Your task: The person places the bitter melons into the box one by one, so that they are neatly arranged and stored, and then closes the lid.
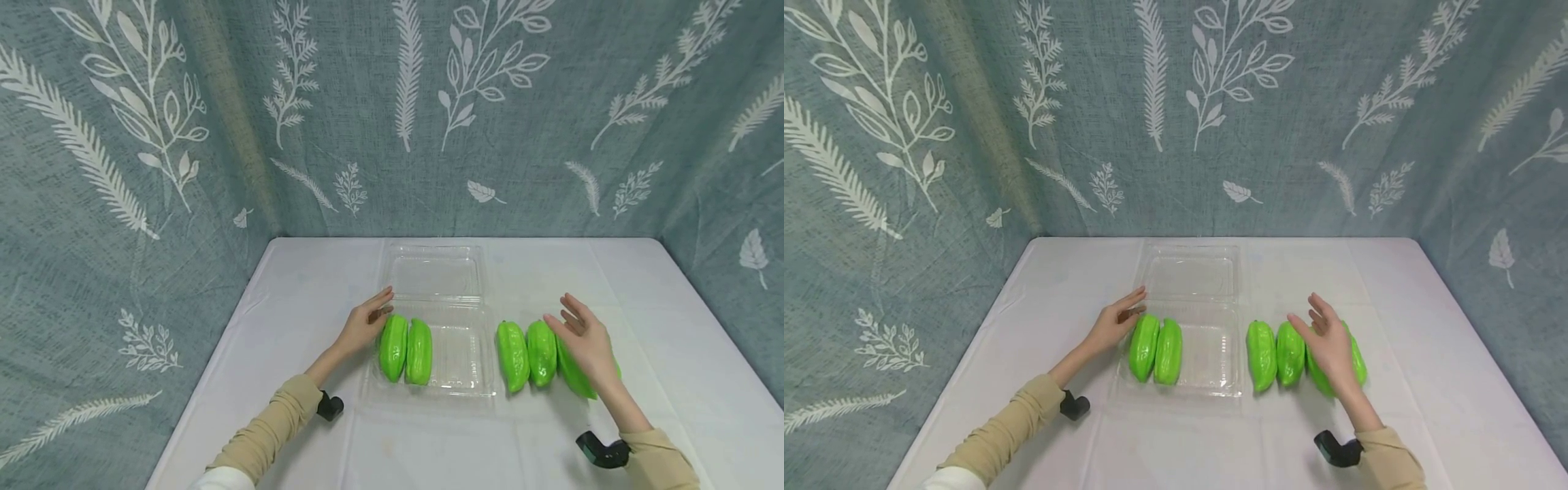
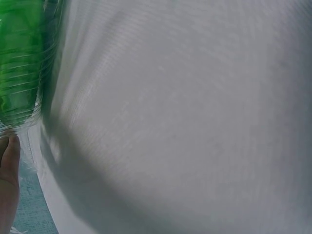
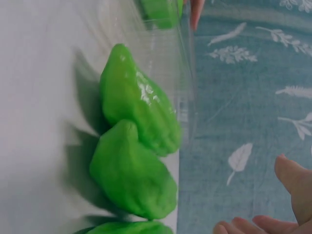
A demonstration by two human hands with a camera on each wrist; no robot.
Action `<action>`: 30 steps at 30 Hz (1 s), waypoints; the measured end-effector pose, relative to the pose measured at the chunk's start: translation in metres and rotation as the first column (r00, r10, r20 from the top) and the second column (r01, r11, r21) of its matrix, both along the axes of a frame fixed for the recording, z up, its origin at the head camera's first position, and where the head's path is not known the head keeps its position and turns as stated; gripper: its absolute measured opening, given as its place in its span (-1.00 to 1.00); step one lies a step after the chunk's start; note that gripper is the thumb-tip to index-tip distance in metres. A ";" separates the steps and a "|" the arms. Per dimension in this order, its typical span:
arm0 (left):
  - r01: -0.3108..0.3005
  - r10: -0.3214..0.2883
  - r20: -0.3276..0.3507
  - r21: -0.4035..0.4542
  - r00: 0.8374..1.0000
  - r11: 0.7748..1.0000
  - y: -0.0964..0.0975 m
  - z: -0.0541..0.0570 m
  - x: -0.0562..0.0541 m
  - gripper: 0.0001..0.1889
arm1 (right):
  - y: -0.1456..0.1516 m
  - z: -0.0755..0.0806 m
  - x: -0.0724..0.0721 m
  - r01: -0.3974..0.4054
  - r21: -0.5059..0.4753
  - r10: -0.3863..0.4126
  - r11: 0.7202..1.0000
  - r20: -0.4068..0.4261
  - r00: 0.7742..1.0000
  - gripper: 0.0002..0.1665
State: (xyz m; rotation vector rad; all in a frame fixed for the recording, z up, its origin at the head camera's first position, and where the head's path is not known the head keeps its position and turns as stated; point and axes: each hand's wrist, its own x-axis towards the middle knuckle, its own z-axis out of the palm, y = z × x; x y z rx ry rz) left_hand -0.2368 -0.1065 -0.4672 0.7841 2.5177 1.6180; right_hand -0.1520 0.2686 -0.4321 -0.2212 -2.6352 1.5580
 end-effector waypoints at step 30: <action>0.008 -0.009 0.036 0.007 0.999 1.000 0.001 0.005 0.000 -0.53 | 0.117 -0.097 -0.029 0.173 0.194 -0.169 0.966 -0.034 0.985 0.02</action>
